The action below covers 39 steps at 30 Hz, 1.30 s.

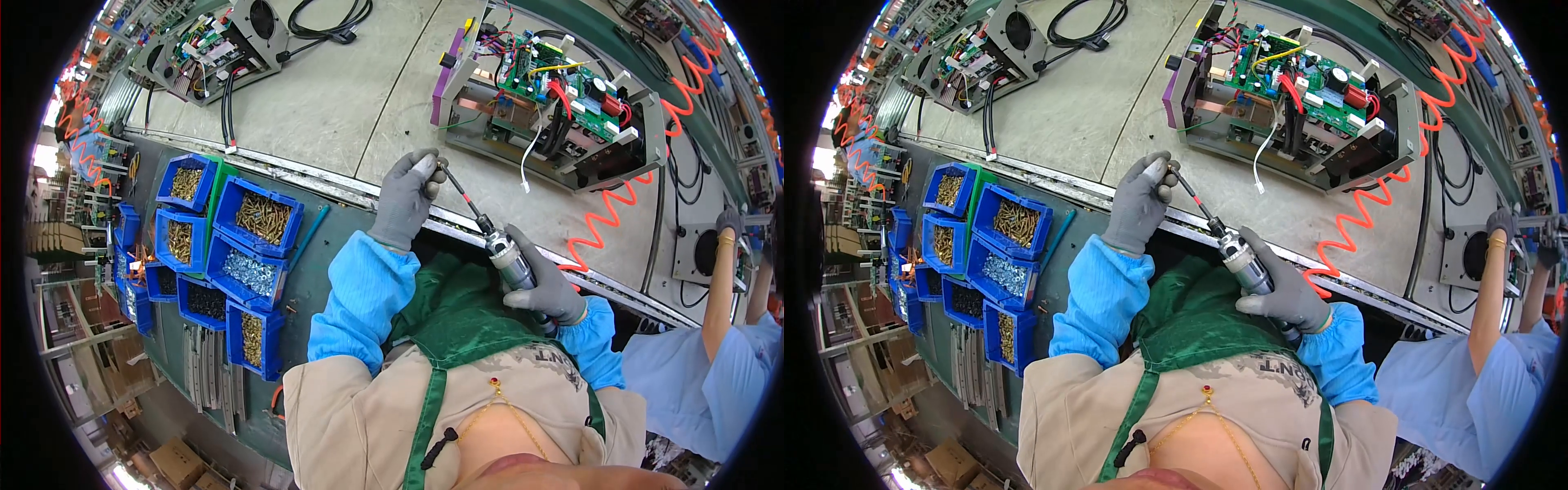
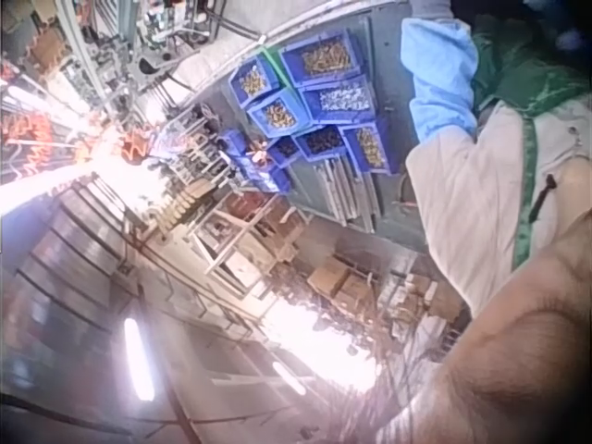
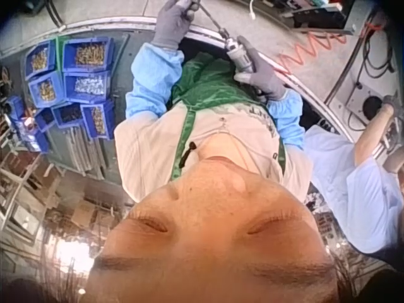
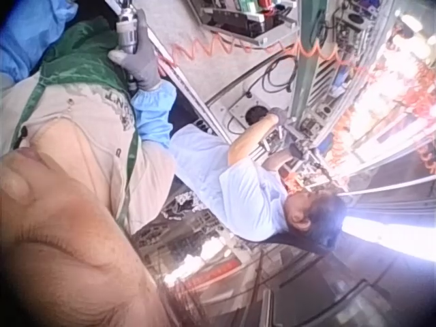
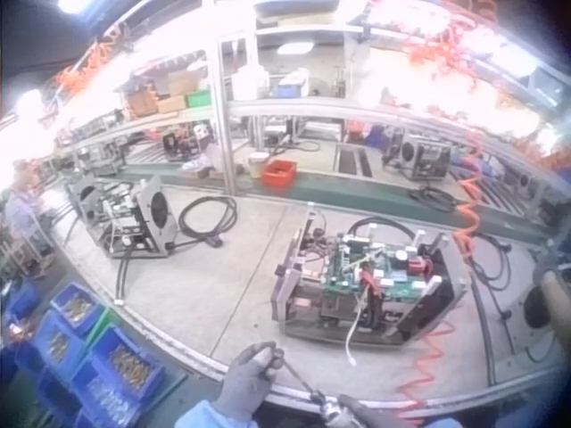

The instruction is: Manually assembling and wiring a solar inverter unit on an assembly line using an electric screwdriver.

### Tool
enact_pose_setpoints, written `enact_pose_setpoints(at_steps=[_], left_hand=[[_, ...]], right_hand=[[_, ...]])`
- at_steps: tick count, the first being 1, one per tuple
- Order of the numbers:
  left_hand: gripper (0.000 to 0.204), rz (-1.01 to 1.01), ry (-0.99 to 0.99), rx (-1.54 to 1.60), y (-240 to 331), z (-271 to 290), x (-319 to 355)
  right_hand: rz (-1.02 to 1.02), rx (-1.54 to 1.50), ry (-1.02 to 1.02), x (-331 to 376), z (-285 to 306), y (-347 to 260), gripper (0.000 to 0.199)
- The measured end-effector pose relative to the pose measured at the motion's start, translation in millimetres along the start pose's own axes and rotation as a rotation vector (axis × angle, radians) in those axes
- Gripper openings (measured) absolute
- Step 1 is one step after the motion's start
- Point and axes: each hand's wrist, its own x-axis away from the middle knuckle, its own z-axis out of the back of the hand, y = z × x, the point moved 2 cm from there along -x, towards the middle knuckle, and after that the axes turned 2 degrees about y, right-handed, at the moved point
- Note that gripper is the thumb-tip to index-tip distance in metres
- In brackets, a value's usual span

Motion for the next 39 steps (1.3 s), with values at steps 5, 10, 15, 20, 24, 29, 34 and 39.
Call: enact_pose_setpoints(at_steps=[5, 10, 15, 20, 24, 29, 34, 39], left_hand=[[0.032, -0.118, -0.040, -0.493, 10, -3, 0], [0.033, -0.101, -0.154, -0.459, 16, -7, -4], [0.027, -0.466, 0.281, -0.997, 40, 19, -46], [0.018, -0.474, 0.291, -2.069, 30, 38, -97], [0.015, -0.484, 0.392, -2.045, 33, 35, -75], [0.013, -0.455, 0.579, -1.999, 55, 46, 63], [0.015, -0.258, 0.694, -2.022, 53, 94, 150], [0.015, -0.855, 1.372, -1.578, 137, 143, 277]], right_hand=[[0.031, 0.183, 0.054, 0, 0, 1, 0.105], [-0.190, -0.349, -0.074, 3, -6, -11, 0.116], [-0.130, -0.320, -0.002, -1, -8, -8, 0.109], [-0.086, -0.314, 0.068, -1, -13, -5, 0.110], [-0.088, -0.361, 0.099, 3, -20, -3, 0.112], [-0.065, -0.294, 0.117, 10, -22, -2, 0.112], [-0.034, -0.162, 0.086, 2, -26, -2, 0.113], [-0.011, -0.151, 0.088, 3, -39, -6, 0.113]])
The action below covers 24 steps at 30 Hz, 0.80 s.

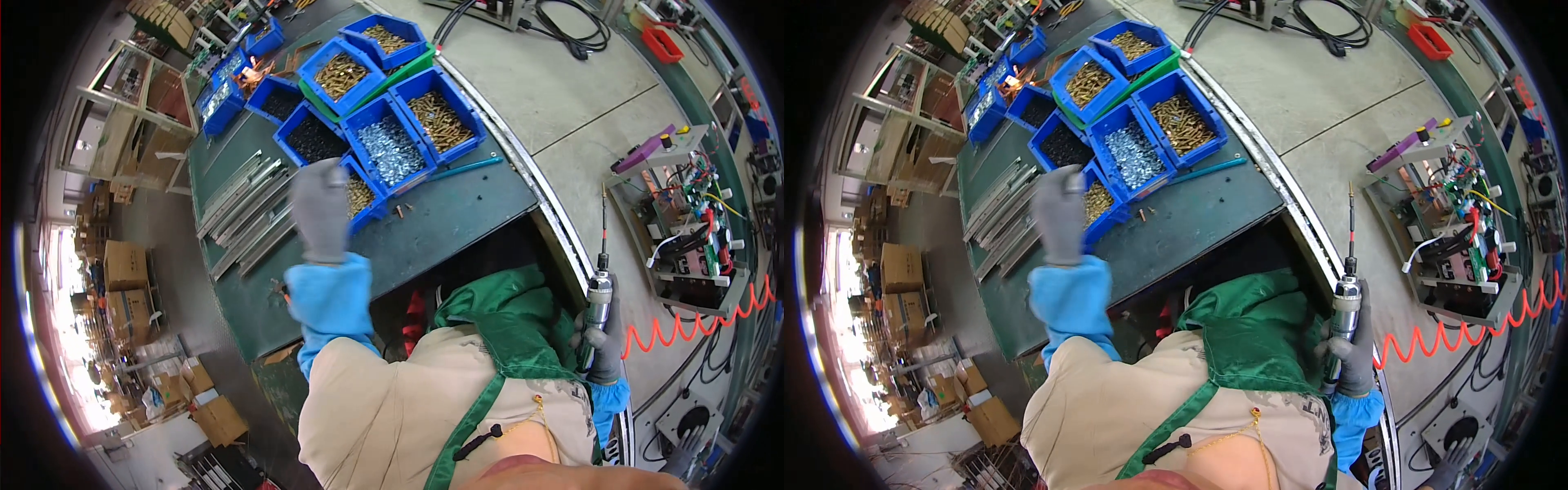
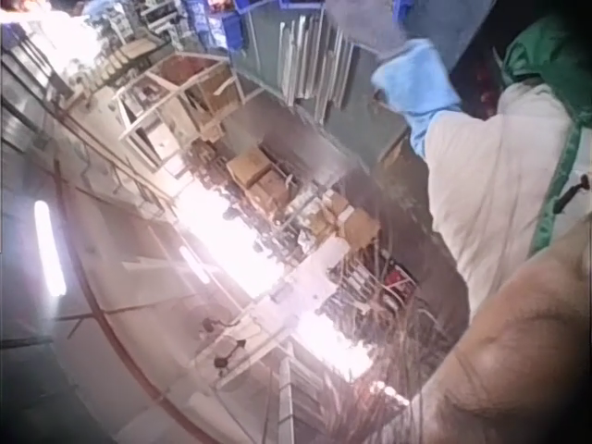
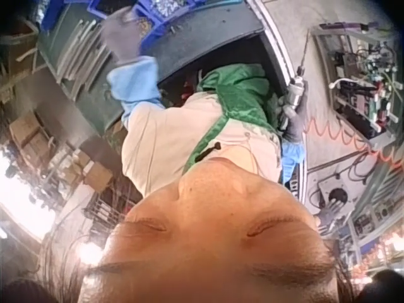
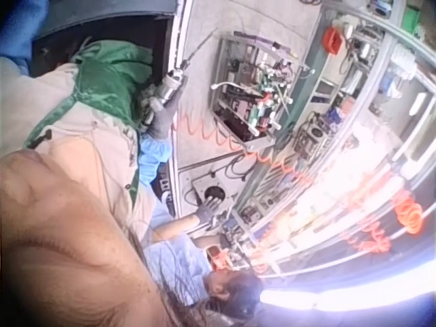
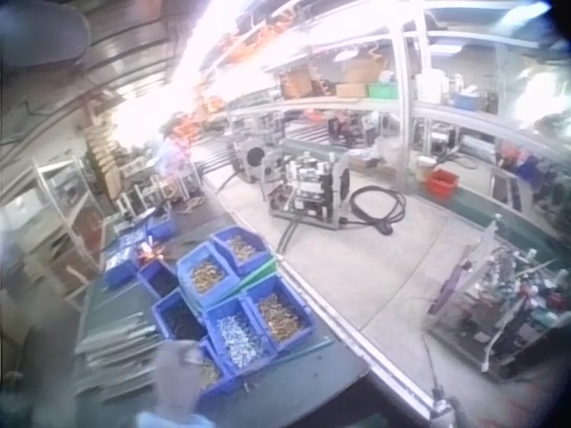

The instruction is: Manually assembling and wiring a solar inverter unit on an assembly line using an electric screwdriver.

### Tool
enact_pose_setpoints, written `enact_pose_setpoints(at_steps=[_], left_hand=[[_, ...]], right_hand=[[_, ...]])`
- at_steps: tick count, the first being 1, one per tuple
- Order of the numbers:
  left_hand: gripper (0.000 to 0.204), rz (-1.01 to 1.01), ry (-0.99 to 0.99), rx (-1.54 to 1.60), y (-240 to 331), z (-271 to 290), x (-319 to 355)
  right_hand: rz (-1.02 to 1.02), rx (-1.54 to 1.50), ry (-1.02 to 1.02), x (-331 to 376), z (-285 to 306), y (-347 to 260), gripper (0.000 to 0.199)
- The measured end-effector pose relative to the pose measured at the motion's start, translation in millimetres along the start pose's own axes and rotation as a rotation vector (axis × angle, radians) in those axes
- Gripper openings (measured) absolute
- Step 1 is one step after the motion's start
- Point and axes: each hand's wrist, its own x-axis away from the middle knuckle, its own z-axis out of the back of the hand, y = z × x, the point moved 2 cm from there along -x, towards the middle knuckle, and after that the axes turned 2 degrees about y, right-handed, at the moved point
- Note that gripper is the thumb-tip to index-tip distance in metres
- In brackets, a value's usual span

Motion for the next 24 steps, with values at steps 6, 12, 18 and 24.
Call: enact_pose_setpoints(at_steps=[6, 12, 18, 24], left_hand=[[0.022, 0.286, -0.584, -0.666, -150, 62, 18], [0.030, 0.108, -0.443, -0.643, -163, 59, 35], [0.026, 0.125, -0.279, -0.295, -187, 78, 23], [0.021, 0.046, -0.058, 0.046, -114, 99, -32]], right_hand=[[0.022, 0.082, 0.016, 3, -18, 4, 0.105], [0.019, 0.135, -0.027, 0, -41, 1, 0.109], [0.031, 0.196, -0.067, 3, -50, -4, 0.110], [0.053, 0.207, -0.081, 3, -45, -2, 0.109]])
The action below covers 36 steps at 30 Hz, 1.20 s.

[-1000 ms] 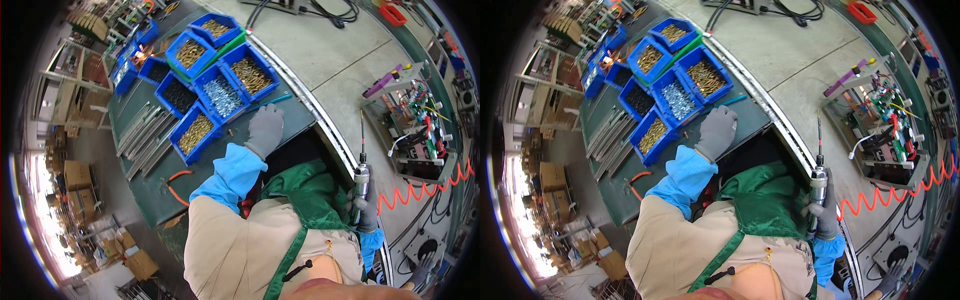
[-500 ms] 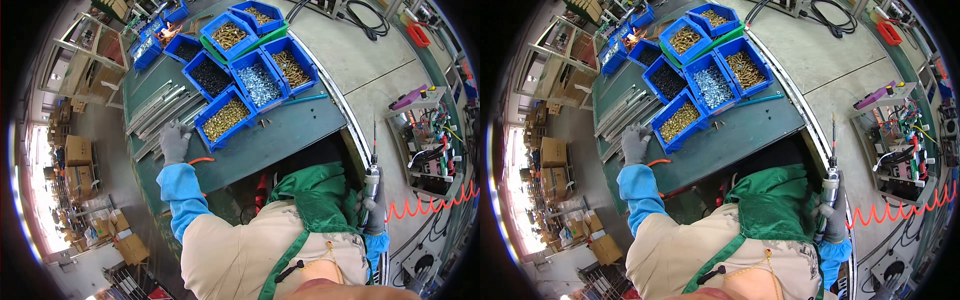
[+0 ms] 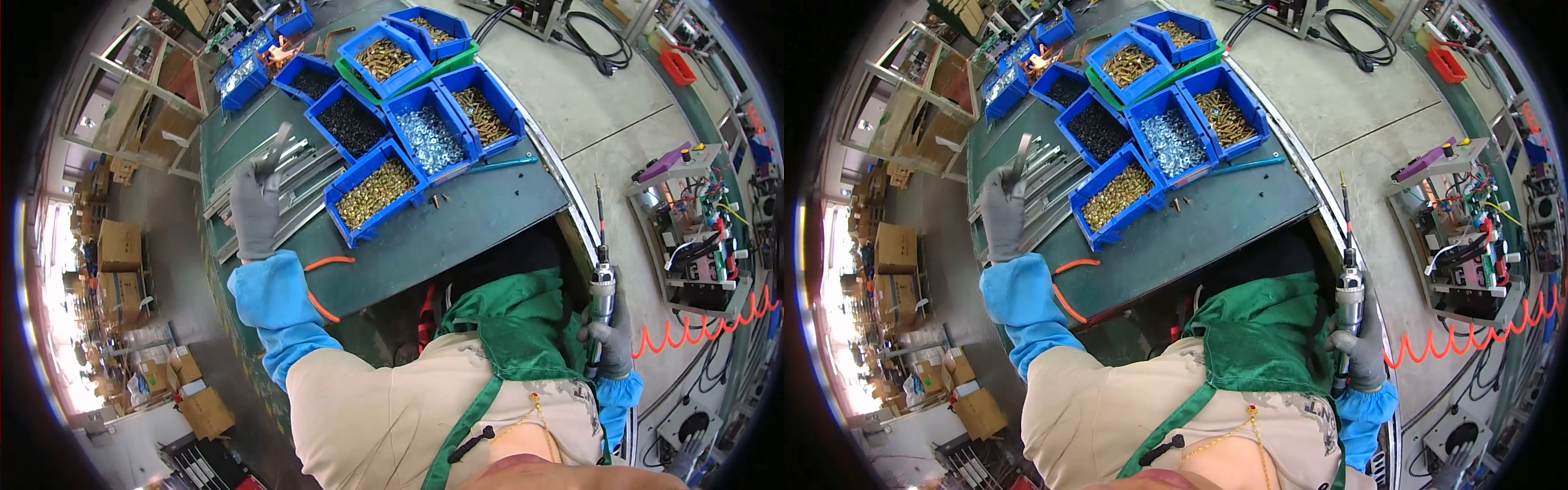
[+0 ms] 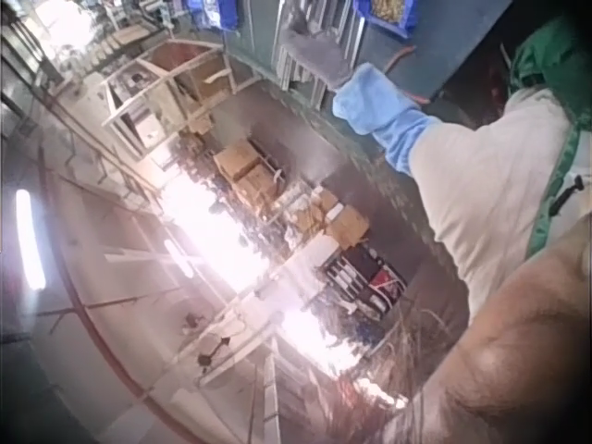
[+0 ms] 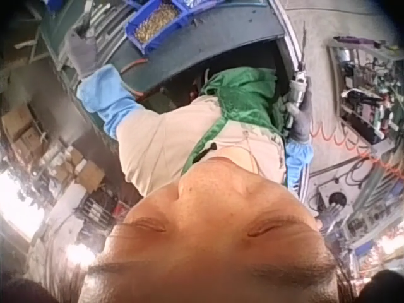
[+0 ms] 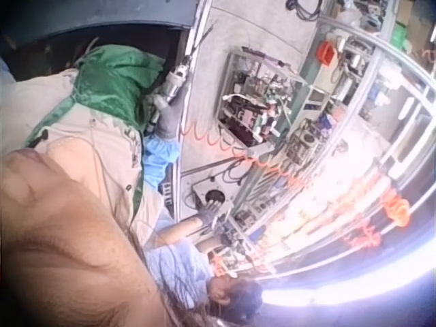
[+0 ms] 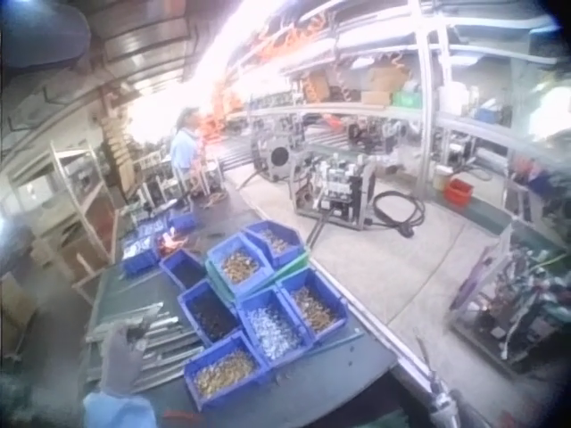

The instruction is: Manually assembling and wiring a solar inverter unit on an assembly line using an electric screwdriver.

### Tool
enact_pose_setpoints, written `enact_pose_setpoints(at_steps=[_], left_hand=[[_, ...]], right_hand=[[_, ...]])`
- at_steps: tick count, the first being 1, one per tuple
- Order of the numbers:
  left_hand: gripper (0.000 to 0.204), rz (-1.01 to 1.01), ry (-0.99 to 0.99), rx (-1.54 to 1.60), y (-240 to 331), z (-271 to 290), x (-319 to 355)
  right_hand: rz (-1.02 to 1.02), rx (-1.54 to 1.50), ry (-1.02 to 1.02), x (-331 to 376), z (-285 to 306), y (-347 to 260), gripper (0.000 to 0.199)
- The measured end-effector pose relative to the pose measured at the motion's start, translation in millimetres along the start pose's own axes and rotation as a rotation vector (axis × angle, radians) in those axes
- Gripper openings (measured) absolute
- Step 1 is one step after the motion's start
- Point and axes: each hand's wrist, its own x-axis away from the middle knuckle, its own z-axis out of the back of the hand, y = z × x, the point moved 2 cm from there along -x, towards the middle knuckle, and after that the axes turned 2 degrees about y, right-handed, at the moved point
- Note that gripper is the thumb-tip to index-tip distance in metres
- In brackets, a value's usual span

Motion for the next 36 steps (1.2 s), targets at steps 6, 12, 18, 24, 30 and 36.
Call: enact_pose_setpoints(at_steps=[6, 12, 18, 24, 30, 36], left_hand=[[0.037, -0.283, -0.099, 0.201, 94, -48, -39], [0.038, -0.480, -0.171, -0.080, 99, -78, -39], [0.019, -0.351, -0.397, -0.129, 84, -95, -33], [0.030, -0.360, -0.345, -0.363, 93, -111, -20], [0.020, -0.237, -0.308, -0.136, 68, -114, -23], [0.026, 0.051, -0.512, 0.461, 161, -92, -50]], right_hand=[[0.012, 0.015, 0.019, 10, 0, -5, 0.112], [0.004, -0.070, 0.082, 19, 8, -2, 0.111], [0.022, -0.025, 0.121, 19, 15, 3, 0.113], [0.028, -0.026, 0.138, 20, 18, 5, 0.112], [0.028, -0.106, 0.131, 26, 27, 11, 0.111], [0.000, -0.205, 0.218, 43, 46, 16, 0.111]])
